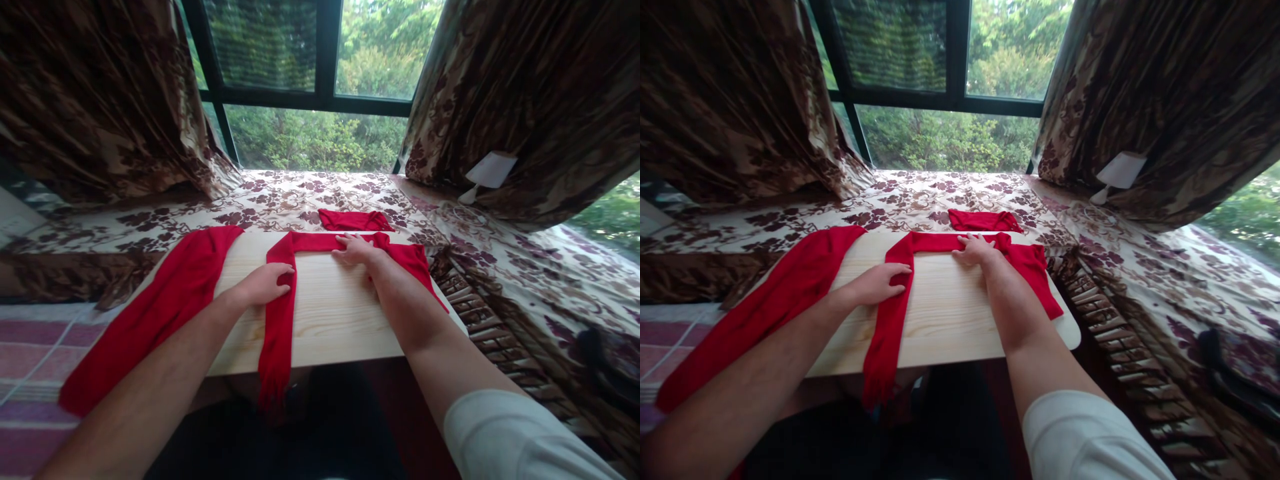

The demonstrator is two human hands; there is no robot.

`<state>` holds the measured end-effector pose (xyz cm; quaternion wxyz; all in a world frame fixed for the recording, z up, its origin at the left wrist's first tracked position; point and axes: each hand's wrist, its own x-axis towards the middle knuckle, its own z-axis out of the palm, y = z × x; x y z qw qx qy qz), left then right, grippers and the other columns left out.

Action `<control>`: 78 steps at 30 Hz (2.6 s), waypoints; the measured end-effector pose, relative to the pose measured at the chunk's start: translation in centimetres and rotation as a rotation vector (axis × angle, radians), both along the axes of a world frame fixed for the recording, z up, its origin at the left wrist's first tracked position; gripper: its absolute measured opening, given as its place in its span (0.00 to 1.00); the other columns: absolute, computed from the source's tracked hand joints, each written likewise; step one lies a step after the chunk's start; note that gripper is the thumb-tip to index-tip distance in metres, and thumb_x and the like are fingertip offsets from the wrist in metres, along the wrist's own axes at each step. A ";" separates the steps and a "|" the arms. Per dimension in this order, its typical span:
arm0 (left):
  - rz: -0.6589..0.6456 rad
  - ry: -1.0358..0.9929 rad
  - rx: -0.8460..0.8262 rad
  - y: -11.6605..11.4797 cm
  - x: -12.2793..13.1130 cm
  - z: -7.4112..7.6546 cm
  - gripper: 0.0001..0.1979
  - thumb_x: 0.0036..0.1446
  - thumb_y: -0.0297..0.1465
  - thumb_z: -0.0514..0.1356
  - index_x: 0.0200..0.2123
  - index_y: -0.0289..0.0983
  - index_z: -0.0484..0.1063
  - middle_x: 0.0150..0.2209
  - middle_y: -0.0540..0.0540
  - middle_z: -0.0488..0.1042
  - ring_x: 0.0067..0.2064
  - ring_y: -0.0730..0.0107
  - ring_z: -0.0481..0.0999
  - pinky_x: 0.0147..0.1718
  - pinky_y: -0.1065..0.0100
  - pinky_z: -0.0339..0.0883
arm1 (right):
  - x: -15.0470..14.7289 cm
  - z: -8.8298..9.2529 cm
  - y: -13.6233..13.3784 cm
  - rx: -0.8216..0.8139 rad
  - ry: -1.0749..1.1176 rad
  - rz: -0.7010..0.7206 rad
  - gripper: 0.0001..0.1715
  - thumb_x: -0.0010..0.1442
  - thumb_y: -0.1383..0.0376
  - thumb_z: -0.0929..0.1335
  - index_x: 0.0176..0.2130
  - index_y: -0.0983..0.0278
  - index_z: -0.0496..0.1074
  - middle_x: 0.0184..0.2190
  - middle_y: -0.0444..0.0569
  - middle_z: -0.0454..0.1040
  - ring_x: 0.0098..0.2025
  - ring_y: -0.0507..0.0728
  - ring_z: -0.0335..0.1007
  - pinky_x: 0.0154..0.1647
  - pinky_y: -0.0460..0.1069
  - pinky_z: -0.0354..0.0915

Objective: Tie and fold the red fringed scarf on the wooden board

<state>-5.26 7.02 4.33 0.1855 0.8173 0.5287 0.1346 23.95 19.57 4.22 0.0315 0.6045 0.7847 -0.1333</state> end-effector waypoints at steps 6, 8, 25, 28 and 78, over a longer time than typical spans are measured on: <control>-0.031 -0.088 0.065 -0.1 -0.4 -0.7 0.22 0.50 0.35 0.64 0.50 0.38 0.77 0.56 0.42 0.76 0.59 0.56 0.71 0.63 0.58 0.60 | -1.3 1.4 -0.8 0.059 -0.050 0.066 0.44 0.60 0.42 0.65 0.69 0.53 0.58 0.73 0.53 0.48 0.72 0.75 0.43 0.66 0.75 0.47; -0.017 -0.119 0.131 -0.2 -0.6 -1.6 0.21 0.51 0.36 0.64 0.50 0.39 0.77 0.56 0.42 0.76 0.60 0.57 0.71 0.63 0.58 0.60 | -2.7 1.7 -2.4 0.168 0.019 0.149 0.35 0.61 0.53 0.68 0.65 0.56 0.66 0.69 0.54 0.58 0.68 0.71 0.54 0.67 0.66 0.53; 0.004 -0.204 0.289 -0.2 -0.9 -4.0 0.18 0.61 0.33 0.56 0.51 0.40 0.79 0.54 0.45 0.78 0.58 0.63 0.73 0.63 0.60 0.61 | -7.8 3.0 -16.8 -0.009 0.337 0.969 0.10 0.55 0.68 0.66 0.28 0.61 0.77 0.29 0.43 0.79 0.32 0.53 0.70 0.43 0.48 0.63; -0.018 -0.219 0.325 -0.2 -1.0 -4.1 0.17 0.61 0.33 0.56 0.50 0.38 0.79 0.53 0.45 0.79 0.57 0.64 0.73 0.63 0.61 0.62 | -7.0 2.6 -17.5 -0.067 0.376 0.994 0.10 0.54 0.69 0.66 0.33 0.61 0.79 0.32 0.44 0.79 0.33 0.52 0.70 0.39 0.47 0.61; 0.164 -0.103 0.381 -0.1 -0.8 -5.0 0.30 0.62 0.43 0.54 0.64 0.35 0.65 0.67 0.38 0.64 0.68 0.56 0.60 0.67 0.53 0.53 | 7.0 3.3 -3.1 0.284 -0.186 -0.163 0.29 0.57 0.59 0.72 0.56 0.69 0.74 0.56 0.65 0.74 0.58 0.68 0.70 0.59 0.57 0.63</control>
